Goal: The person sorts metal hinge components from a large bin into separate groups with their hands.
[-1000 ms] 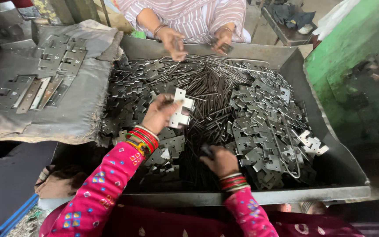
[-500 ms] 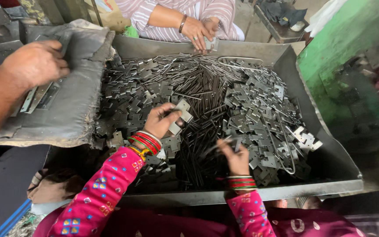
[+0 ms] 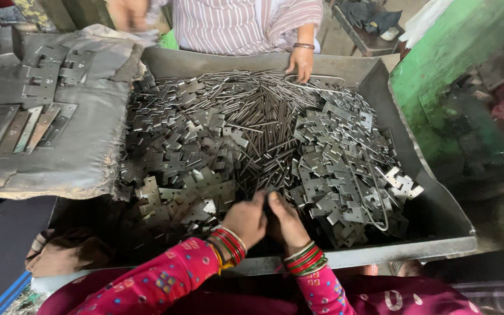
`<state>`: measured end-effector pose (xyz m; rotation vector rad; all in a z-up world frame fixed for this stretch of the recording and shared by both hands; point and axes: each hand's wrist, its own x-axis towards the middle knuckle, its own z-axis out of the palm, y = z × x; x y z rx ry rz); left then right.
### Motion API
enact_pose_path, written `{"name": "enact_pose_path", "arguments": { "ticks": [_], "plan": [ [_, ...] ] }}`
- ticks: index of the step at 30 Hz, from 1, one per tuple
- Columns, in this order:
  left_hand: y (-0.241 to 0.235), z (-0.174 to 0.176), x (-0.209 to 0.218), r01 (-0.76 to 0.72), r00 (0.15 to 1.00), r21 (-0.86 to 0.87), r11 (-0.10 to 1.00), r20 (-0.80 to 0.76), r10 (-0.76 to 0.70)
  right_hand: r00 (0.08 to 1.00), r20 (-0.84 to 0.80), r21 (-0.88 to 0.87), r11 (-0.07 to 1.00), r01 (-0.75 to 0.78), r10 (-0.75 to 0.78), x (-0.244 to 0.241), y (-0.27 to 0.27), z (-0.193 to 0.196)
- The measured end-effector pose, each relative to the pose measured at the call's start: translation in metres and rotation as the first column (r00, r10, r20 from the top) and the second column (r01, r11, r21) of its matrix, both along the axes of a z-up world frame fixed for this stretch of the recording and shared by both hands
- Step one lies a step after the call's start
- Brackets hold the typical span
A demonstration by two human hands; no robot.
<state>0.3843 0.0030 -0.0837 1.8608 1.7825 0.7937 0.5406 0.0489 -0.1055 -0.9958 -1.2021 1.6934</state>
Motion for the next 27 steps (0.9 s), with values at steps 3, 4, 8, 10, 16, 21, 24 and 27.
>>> {"name": "enact_pose_path", "arguments": {
  "ticks": [3,4,8,10,16,21,24,27],
  "plan": [
    [0.012,0.007,-0.018,-0.152,0.984,0.011,0.988,0.096,0.151,0.781,0.562,0.551,0.828,-0.108,-0.272,0.013,0.009,0.003],
    [0.020,0.011,-0.025,-0.196,0.968,0.041,0.980,0.166,0.187,0.594,0.658,0.692,0.682,-0.236,-0.463,0.022,0.018,0.005],
    [0.034,0.016,-0.045,-0.191,0.918,0.094,0.977,0.368,0.144,0.001,0.867,0.479,0.833,-0.277,-0.499,0.049,0.062,-0.013],
    [0.036,0.014,-0.047,-0.227,0.915,0.138,0.964,0.370,0.162,-0.122,0.865,0.432,0.846,-0.313,-0.487,0.056,0.084,-0.033],
    [0.033,0.020,-0.043,-0.116,0.992,0.282,0.952,0.082,0.097,0.077,0.856,0.492,0.759,-0.426,-0.511,0.064,0.078,-0.051],
    [0.030,0.044,-0.050,0.003,0.948,0.257,0.966,-0.309,0.079,0.550,0.716,0.683,0.595,-0.424,-0.430,0.057,0.032,-0.010],
    [0.037,0.060,-0.073,-0.020,0.844,0.271,0.962,-0.512,0.162,0.721,0.605,0.740,0.573,-0.352,-0.338,0.044,0.019,0.004],
    [0.042,0.079,-0.121,-0.128,0.724,0.282,0.951,-0.628,0.284,0.617,0.709,0.623,0.714,-0.321,-0.342,0.037,0.019,0.005]
  ]
}}
